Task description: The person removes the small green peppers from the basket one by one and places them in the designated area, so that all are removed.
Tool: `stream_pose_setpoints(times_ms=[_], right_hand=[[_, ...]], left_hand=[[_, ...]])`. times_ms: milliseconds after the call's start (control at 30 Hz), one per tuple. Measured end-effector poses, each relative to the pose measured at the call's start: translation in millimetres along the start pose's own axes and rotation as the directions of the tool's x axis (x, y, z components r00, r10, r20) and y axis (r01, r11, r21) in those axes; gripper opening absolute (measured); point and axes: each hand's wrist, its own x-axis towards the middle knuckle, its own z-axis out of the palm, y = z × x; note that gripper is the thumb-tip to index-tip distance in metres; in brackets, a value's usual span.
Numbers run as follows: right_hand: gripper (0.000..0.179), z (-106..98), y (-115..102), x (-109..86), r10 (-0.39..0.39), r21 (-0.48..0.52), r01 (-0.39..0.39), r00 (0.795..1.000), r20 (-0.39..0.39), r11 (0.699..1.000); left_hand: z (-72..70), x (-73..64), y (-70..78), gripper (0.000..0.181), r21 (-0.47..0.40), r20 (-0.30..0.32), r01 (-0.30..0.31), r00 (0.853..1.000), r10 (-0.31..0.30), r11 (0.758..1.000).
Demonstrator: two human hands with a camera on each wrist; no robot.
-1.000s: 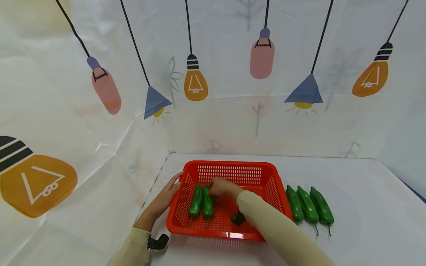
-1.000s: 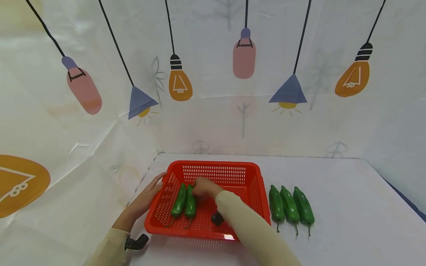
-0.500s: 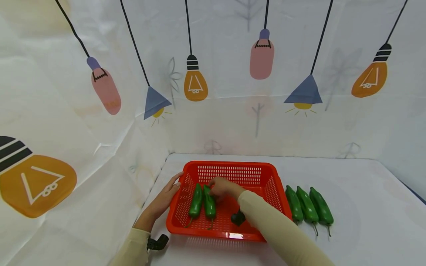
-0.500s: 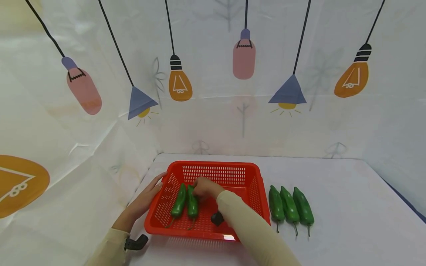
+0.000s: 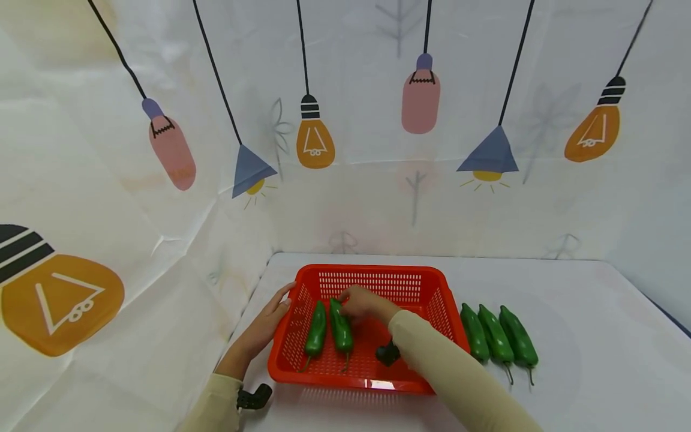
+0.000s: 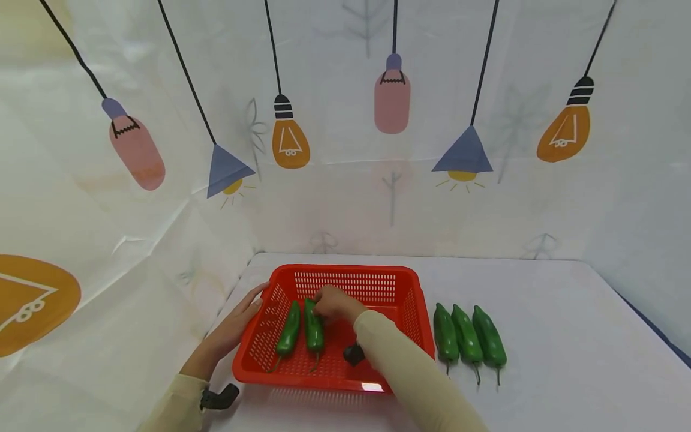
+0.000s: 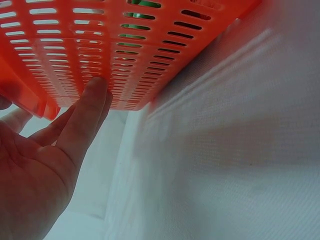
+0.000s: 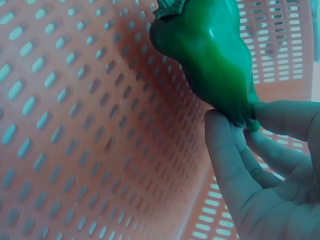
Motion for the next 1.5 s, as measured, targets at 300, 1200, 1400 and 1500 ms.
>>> stream_pose_setpoints(times_ms=[300,1200,1400,1500], right_hand=[[0.033,-8.1,2.1,-8.9,-0.034,0.015,0.034,0.999,0.000,0.999],[0.032,-37.3,16.3,-23.3,-0.074,-0.002,0.074,0.997,-0.017,0.997],[0.036,-43.6,18.0,-28.7,-0.062,0.011,0.062,0.998,-0.027,0.998],[0.036,-46.2,19.8,-30.0,-0.058,0.037,0.059,0.998,-0.032,0.998]], left_hand=[[0.3,-0.2,0.0,0.053,-0.006,-0.014,0.007,1.000,-0.007,1.000],[0.5,0.4,2.2,0.055,0.000,0.000,0.000,1.000,0.000,1.000],[2.6,0.3,2.8,0.055,0.004,-0.028,0.019,0.999,-0.019,1.000],[2.9,0.0,2.2,0.055,0.007,-0.035,0.020,0.999,-0.020,1.000]])
